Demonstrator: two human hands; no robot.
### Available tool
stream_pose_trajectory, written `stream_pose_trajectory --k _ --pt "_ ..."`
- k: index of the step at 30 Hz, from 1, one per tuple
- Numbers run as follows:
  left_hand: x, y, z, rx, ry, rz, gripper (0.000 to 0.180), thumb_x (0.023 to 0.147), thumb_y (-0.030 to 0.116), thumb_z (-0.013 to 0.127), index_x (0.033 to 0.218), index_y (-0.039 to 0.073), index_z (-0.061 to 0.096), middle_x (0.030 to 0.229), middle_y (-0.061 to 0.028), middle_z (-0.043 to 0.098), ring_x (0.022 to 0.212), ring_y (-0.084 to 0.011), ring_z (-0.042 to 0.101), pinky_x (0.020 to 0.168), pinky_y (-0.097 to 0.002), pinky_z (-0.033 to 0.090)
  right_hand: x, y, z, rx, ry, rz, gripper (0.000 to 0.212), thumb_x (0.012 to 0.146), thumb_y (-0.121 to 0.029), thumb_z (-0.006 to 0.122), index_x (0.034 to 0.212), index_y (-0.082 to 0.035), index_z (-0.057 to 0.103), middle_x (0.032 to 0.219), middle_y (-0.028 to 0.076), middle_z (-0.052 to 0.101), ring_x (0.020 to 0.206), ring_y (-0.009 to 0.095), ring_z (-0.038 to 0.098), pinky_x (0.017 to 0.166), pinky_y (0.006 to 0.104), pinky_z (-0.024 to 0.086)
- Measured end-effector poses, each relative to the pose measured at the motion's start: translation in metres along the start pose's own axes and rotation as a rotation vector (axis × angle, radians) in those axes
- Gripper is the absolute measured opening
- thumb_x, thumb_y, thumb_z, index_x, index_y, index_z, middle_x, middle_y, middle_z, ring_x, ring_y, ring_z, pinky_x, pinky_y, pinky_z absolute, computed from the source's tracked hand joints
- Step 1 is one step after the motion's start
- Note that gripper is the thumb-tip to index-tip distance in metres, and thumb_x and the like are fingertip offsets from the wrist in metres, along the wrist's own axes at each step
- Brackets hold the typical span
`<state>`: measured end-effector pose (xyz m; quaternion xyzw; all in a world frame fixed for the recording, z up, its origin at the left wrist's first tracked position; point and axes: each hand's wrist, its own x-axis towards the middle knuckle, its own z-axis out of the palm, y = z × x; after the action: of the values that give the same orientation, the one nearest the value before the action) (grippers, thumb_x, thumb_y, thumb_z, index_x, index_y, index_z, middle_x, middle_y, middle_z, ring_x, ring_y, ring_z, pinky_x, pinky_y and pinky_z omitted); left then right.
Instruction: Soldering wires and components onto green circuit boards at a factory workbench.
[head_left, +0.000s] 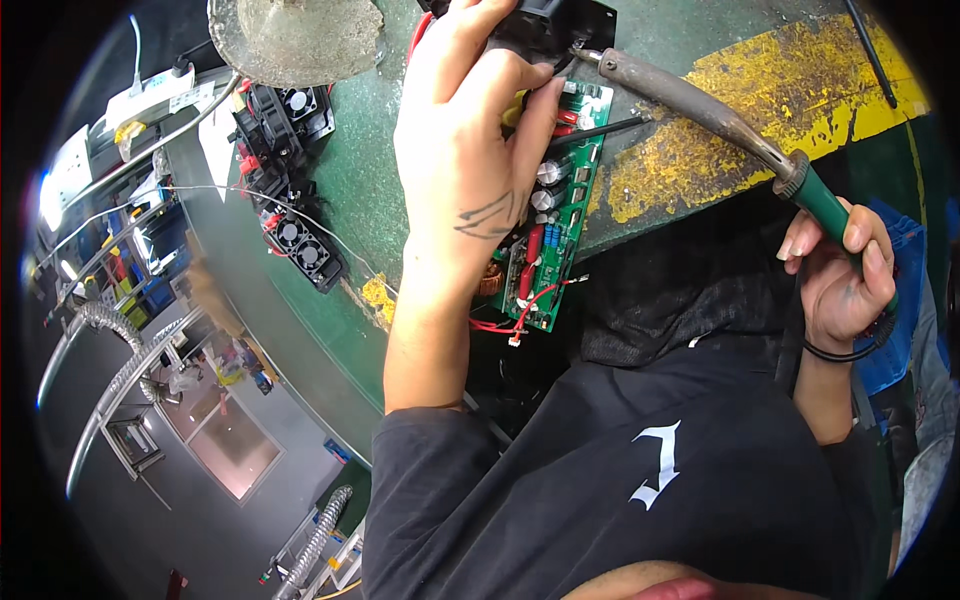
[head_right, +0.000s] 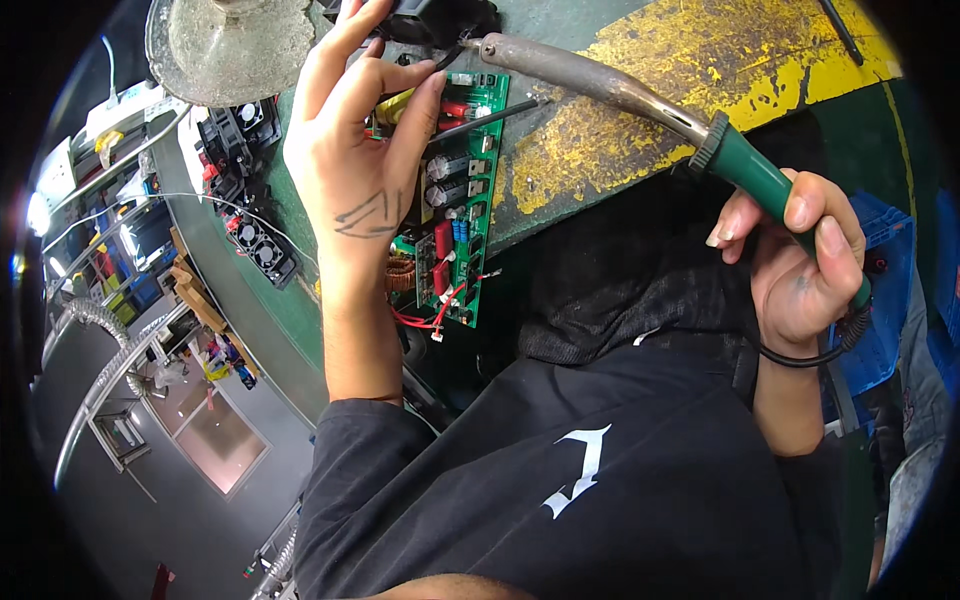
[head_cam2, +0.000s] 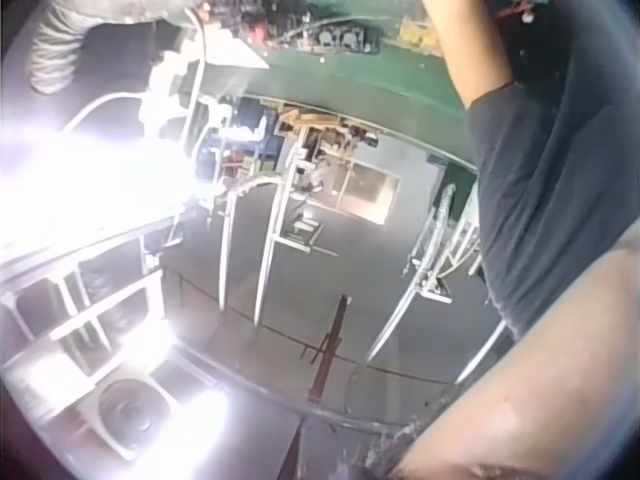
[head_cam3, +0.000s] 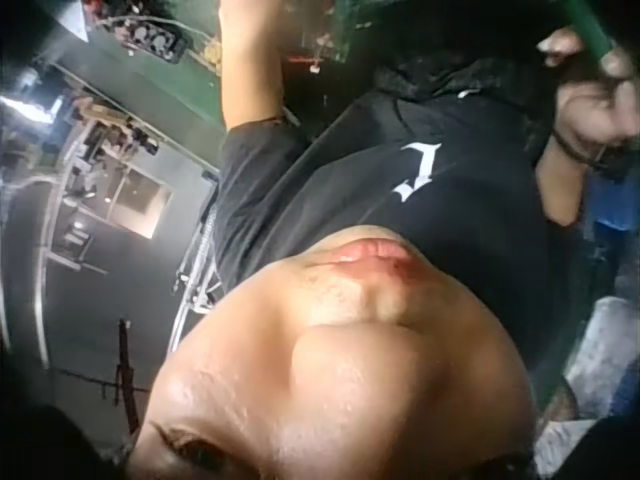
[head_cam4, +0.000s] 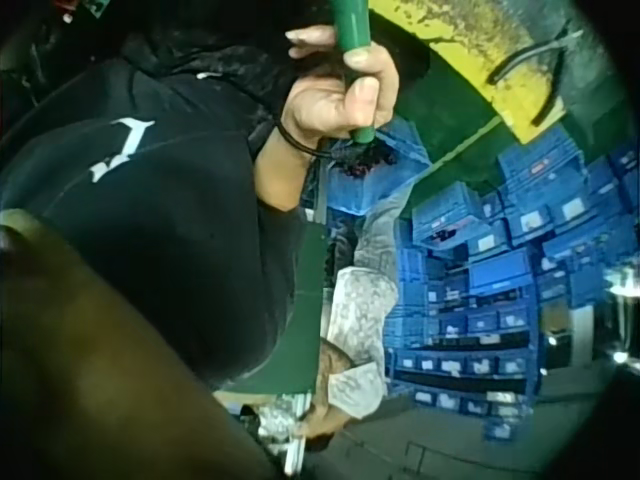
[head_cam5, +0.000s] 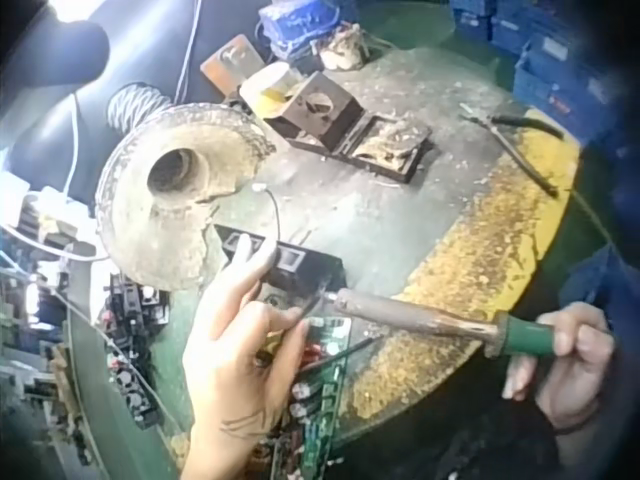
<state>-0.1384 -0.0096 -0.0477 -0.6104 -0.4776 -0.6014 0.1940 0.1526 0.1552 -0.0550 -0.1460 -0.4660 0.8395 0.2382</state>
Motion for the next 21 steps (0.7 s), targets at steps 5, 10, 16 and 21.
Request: stream_pose_trajectory --k 5,10,16,21 --pt "0.054 0.064 0.003 0.727 -0.680 -0.529 0.014 0.073 -0.003 0.080 0.081 -0.002 0.068 0.127 -0.0260 0.065 0.119 -0.0397 0.064 0.097 -0.0422 0.056 -0.004 0.003 -0.007 0.004 0.075 0.016 0.030 0.100 -0.038 0.040 0.097 -0.010 0.052 0.081 0.021 0.067 0.067 0.029 0.065 0.056 0.0326 0.050" --pt "0.053 0.067 0.004 0.657 -0.583 -0.619 0.013 0.073 -0.004 0.078 0.082 -0.002 0.069 0.126 -0.0257 0.065 0.119 -0.0394 0.064 0.096 -0.0416 0.057 -0.009 -0.001 -0.002 -0.040 0.077 0.035 0.028 0.102 -0.039 0.042 0.095 -0.013 0.048 0.085 0.021 0.065 0.075 0.032 0.065 0.056 0.0319 0.049" --pt "0.053 0.065 0.005 0.673 -0.593 -0.606 0.014 0.072 -0.004 0.078 0.081 -0.001 0.068 0.126 -0.0248 0.065 0.117 -0.0386 0.064 0.093 -0.0400 0.057 -0.016 -0.004 0.008 -0.139 0.012 -0.083 0.032 0.101 -0.035 0.039 0.102 -0.006 0.054 0.090 0.027 0.068 0.075 0.032 0.068 0.059 0.0329 0.051" --pt "0.052 0.066 0.003 0.726 -0.622 -0.549 0.014 0.071 -0.005 0.078 0.080 -0.001 0.067 0.127 -0.0246 0.065 0.116 -0.0388 0.064 0.092 -0.0390 0.058 -0.021 -0.006 0.012 -0.196 -0.067 -0.137 0.033 0.102 -0.038 0.039 0.102 -0.008 0.055 0.093 0.027 0.068 0.076 0.030 0.067 0.059 0.0317 0.050"
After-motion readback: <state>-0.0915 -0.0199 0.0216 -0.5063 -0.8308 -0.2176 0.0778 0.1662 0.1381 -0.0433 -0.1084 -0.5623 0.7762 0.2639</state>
